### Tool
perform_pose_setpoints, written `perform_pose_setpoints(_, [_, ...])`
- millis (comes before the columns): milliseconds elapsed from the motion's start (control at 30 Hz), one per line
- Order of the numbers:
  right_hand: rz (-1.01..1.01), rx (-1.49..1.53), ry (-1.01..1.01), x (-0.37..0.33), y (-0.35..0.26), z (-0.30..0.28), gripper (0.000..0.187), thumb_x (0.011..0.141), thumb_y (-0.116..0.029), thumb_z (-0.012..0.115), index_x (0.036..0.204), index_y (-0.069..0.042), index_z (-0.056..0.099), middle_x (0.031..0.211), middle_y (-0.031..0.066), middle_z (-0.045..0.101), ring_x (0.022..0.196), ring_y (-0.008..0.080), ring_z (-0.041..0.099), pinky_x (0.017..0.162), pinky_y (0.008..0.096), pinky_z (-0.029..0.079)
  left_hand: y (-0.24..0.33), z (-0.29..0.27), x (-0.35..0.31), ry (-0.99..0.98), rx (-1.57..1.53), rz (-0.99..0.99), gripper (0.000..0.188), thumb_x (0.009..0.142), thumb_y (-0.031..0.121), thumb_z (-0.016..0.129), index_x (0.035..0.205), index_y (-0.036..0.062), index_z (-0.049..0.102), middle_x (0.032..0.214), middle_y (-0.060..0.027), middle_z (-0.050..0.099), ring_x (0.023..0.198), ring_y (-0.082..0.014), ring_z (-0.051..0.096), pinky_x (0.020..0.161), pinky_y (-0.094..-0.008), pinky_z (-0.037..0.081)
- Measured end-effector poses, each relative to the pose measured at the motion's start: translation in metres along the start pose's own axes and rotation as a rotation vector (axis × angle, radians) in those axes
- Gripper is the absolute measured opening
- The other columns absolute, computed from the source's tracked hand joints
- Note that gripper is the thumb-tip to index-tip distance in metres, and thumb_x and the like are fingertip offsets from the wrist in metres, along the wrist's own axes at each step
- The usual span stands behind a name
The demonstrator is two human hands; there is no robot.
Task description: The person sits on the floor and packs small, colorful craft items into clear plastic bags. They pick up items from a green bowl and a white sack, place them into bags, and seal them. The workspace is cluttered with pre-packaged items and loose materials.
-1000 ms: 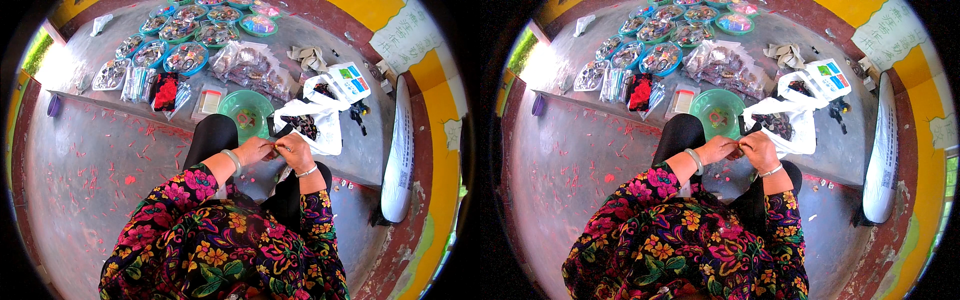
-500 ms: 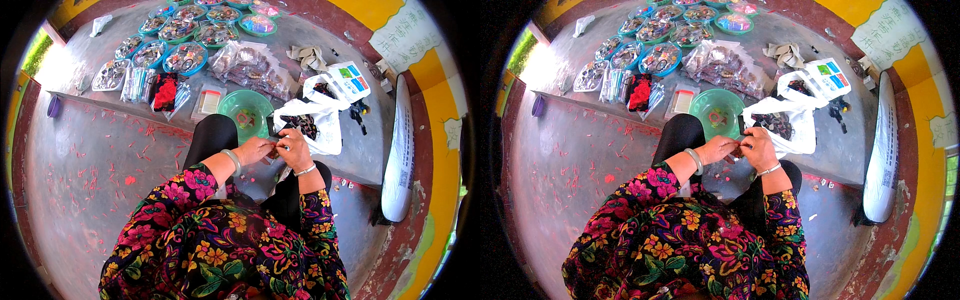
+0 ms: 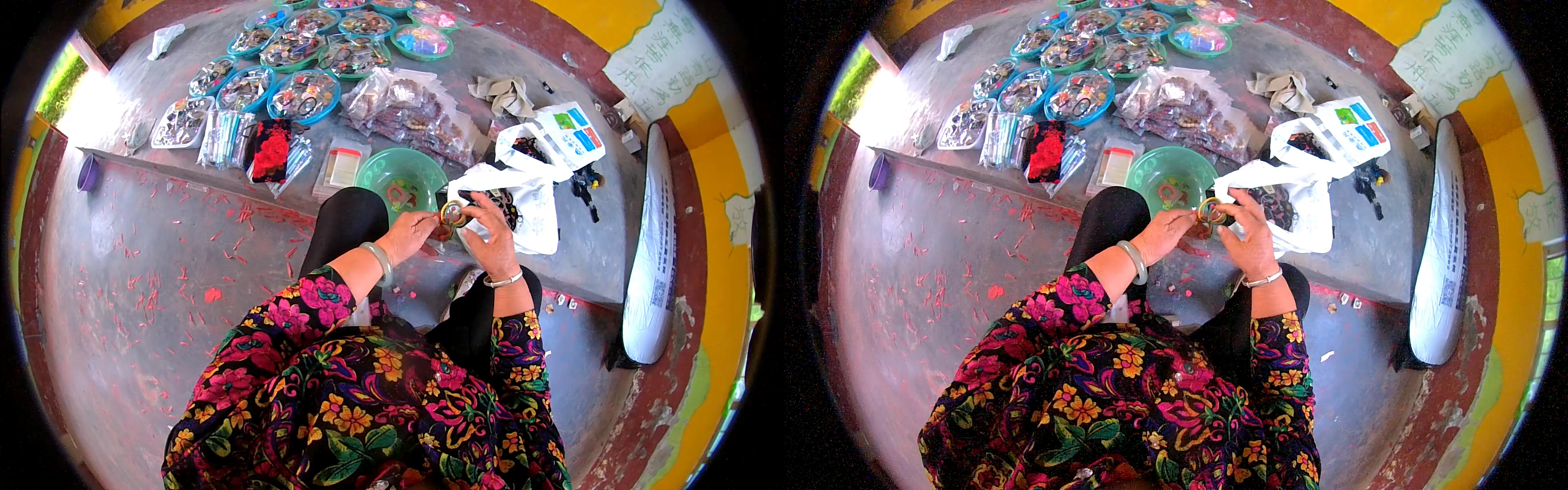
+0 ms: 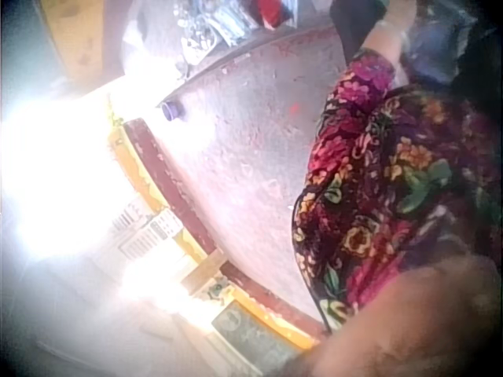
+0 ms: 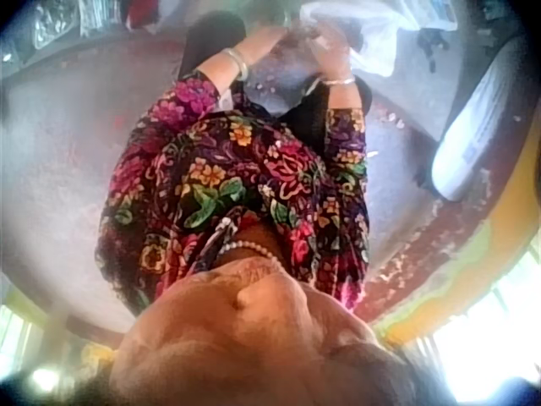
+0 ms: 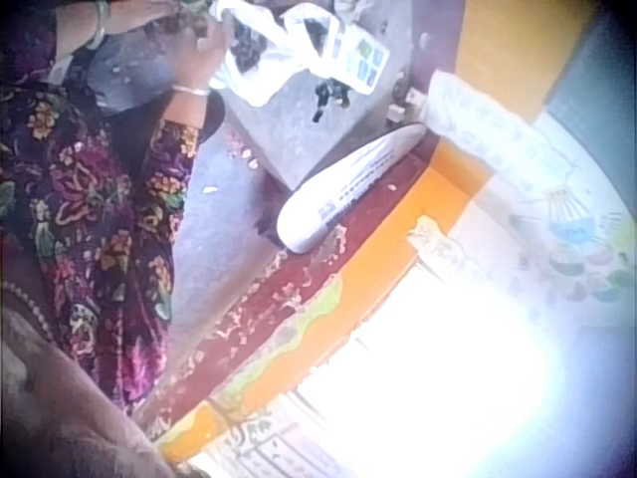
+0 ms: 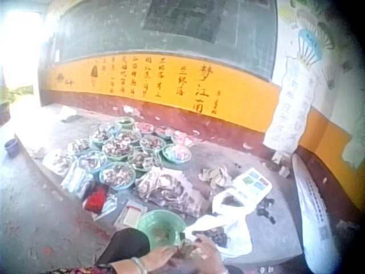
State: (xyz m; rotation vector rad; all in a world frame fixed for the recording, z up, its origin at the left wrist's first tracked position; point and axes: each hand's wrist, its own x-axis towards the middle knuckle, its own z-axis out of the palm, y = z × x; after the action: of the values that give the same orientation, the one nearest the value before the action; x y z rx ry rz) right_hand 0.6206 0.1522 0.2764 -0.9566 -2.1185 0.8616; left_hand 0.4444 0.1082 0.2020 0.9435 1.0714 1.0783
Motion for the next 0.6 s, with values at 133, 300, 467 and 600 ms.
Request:
perform_pose_setpoints(133, [-0.070, -0.070, 0.038, -0.001, 0.005, -0.002, 0.030, 0.062, 0.001, 0.063, 0.090, -0.010, 0.066, 0.121, 0.0144, 0.048, 0.117, 0.0315, 0.042, 0.097, 0.0390, 0.033, 0.015, 0.005, -0.009, -0.011, -0.100, -0.048, 0.032, 0.092, 0.018, 0.041, 0.109, -0.0064, 0.052, 0.098, -0.0092, 0.059, 0.085, -0.0164, 0.059, 0.061, -0.0298, 0.055])
perform_pose_setpoints(300, [-0.172, -0.258, 0.036, -0.001, 0.000, 0.001, 0.027, 0.061, 0.001, 0.062, 0.085, -0.009, 0.067, 0.121, 0.0157, 0.049, 0.117, 0.0342, 0.041, 0.097, 0.0401, 0.033, 0.025, 0.007, -0.014, -0.058, 0.060, 0.020, 0.031, 0.092, 0.018, 0.040, 0.110, -0.0047, 0.052, 0.098, -0.0093, 0.059, 0.084, -0.0167, 0.059, 0.062, -0.0292, 0.055])
perform_pose_setpoints(467, [-0.196, -0.313, -0.021, -0.001, 0.000, 0.003, 0.025, 0.061, -0.001, 0.061, 0.084, -0.009, 0.067, 0.122, 0.0170, 0.047, 0.119, 0.0366, 0.038, 0.098, 0.0413, 0.033, 0.010, 0.007, -0.009, -0.106, -0.071, 0.043, 0.030, 0.093, 0.017, 0.039, 0.110, -0.0041, 0.052, 0.097, -0.0092, 0.059, 0.083, -0.0158, 0.059, 0.065, -0.0290, 0.055])
perform_pose_setpoints(600, [-0.167, -0.306, -0.063, -0.003, 0.001, 0.003, 0.025, 0.061, -0.001, 0.060, 0.084, -0.009, 0.067, 0.125, 0.0180, 0.045, 0.122, 0.0377, 0.034, 0.099, 0.0422, 0.031, 0.009, 0.007, -0.009, -0.110, -0.107, 0.014, 0.029, 0.093, 0.017, 0.039, 0.109, -0.0042, 0.052, 0.096, -0.0094, 0.060, 0.084, -0.0158, 0.059, 0.065, -0.0290, 0.055])
